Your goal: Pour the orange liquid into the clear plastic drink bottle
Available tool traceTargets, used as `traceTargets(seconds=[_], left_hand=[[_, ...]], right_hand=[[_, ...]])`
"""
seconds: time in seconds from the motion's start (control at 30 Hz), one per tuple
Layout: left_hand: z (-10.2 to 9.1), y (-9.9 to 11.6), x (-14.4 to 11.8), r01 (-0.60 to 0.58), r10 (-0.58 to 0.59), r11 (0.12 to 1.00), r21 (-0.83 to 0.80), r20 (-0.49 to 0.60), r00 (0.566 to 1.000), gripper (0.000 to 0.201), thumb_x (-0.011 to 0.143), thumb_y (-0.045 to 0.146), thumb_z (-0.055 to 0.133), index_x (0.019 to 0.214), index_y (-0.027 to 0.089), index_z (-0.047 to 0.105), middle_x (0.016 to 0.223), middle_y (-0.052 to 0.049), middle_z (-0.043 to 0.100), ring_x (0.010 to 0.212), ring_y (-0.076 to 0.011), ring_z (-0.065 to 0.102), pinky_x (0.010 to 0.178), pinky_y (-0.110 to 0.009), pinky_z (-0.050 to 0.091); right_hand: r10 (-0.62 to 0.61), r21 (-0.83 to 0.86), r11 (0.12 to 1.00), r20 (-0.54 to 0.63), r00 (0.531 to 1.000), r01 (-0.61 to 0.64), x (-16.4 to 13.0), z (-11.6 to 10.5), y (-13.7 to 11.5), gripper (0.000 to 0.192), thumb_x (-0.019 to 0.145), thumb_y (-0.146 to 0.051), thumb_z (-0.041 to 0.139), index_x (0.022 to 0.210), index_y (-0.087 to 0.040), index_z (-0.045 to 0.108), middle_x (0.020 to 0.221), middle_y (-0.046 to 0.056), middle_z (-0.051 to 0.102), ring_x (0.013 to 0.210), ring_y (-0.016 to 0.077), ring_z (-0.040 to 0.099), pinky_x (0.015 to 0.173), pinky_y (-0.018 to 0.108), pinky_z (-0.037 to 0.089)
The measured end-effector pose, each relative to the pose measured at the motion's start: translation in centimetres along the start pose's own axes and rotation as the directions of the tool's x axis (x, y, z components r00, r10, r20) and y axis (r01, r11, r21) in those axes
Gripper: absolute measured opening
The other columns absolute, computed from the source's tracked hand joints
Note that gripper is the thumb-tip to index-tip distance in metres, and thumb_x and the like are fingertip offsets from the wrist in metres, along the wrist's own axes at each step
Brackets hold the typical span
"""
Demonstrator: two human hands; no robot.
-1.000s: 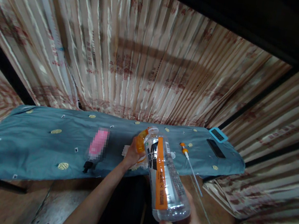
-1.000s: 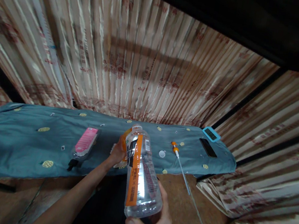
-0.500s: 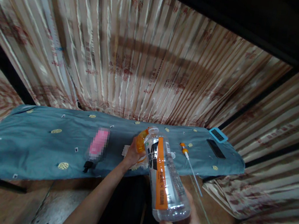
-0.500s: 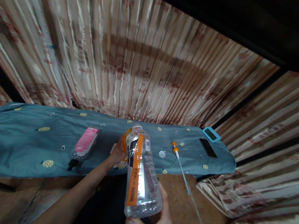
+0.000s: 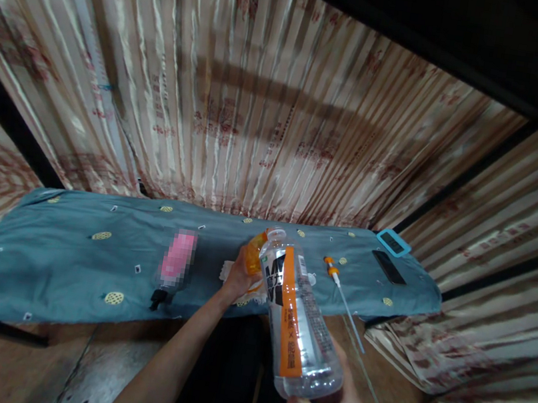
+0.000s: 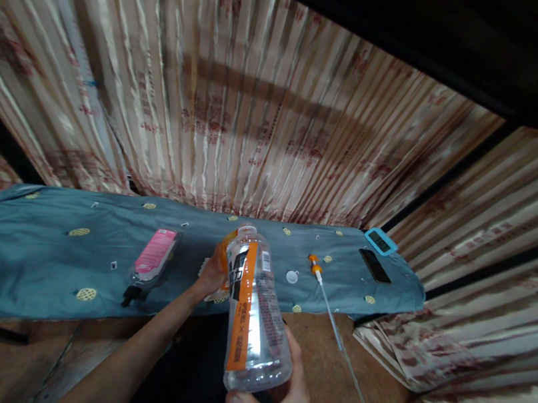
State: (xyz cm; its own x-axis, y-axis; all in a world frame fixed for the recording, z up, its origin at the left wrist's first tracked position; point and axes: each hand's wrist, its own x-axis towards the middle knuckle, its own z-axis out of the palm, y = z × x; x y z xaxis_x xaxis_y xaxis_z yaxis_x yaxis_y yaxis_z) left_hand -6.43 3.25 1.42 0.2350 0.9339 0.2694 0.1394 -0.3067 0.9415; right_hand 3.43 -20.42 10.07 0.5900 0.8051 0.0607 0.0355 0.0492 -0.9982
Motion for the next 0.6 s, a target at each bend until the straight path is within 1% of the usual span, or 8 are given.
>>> traceTargets(seconds=[0.13,0.23,0.3,0.43,0.5,0.6], left_hand=[[0.01,-0.07,-0.04,-0.012,0.012,1.000,0.006,-0.008,1.000,0.053,0.068,0.017,0.068,0.115,0.019,0.045,0.110,-0.006,0.060,0.102,-0.0223,0.060,0.092,-0.037,0.048],[0.02,-0.10,-0.03,-0.021,0.021,1.000,-0.001,-0.009,1.000,0.052,0.069,0.018,0.068,0.116,0.018,0.046,0.108,-0.006,0.061,0.099,-0.0219,0.061,0.090,-0.037,0.049],[0.02,-0.05,0.00,-0.024,0.024,1.000,-0.006,-0.009,1.000,0.052,0.069,0.019,0.068,0.117,0.018,0.046,0.110,-0.006,0.060,0.100,-0.0219,0.061,0.090,-0.037,0.049],[-0.06,0.32,0.05,-0.002,0.002,1.000,-0.004,0.010,1.000,0.052,0.070,0.018,0.066,0.118,0.019,0.046,0.111,-0.006,0.060,0.100,-0.0214,0.060,0.091,-0.037,0.048],[-0.12,0.52,0.00,0.004,-0.004,1.000,-0.001,0.011,1.000,0.053,0.070,0.017,0.067,0.119,0.019,0.046,0.110,-0.006,0.060,0.101,-0.0215,0.060,0.091,-0.036,0.048],[-0.15,0.56,-0.12,0.008,-0.008,1.000,-0.013,0.005,1.000,0.055,0.068,0.015,0.068,0.118,0.020,0.045,0.111,-0.006,0.059,0.102,-0.0217,0.059,0.093,-0.037,0.047]], right_hand=[[0.007,0.014,1.000,-0.002,1.000,-0.007,0.01,0.03,0.12,0.086,0.043,-0.038,0.091,0.119,-0.023,0.056,0.110,0.003,0.073,0.103,0.0240,0.068,0.087,0.024,0.050],[-0.009,0.025,1.000,0.014,1.000,0.009,0.00,0.05,0.10,0.085,0.044,-0.040,0.091,0.120,-0.026,0.057,0.110,0.000,0.073,0.103,0.0217,0.068,0.087,0.021,0.050],[-0.027,0.023,0.999,0.014,1.000,0.027,-0.02,0.04,0.06,0.083,0.044,-0.041,0.091,0.119,-0.027,0.058,0.108,-0.001,0.073,0.101,0.0201,0.068,0.085,0.019,0.050],[-0.027,0.022,0.999,0.002,1.000,0.027,-0.07,0.04,0.00,0.082,0.044,-0.041,0.091,0.119,-0.028,0.058,0.105,-0.003,0.075,0.098,0.0177,0.070,0.084,0.016,0.050],[-0.027,0.017,1.000,-0.004,1.000,0.027,-0.08,0.06,-0.03,0.083,0.044,-0.041,0.091,0.119,-0.028,0.058,0.106,-0.003,0.075,0.099,0.0178,0.069,0.085,0.015,0.050],[-0.027,0.012,1.000,-0.003,1.000,0.027,-0.08,0.11,-0.12,0.085,0.044,-0.044,0.090,0.119,-0.026,0.057,0.109,-0.001,0.074,0.101,0.0203,0.068,0.086,0.018,0.050]])
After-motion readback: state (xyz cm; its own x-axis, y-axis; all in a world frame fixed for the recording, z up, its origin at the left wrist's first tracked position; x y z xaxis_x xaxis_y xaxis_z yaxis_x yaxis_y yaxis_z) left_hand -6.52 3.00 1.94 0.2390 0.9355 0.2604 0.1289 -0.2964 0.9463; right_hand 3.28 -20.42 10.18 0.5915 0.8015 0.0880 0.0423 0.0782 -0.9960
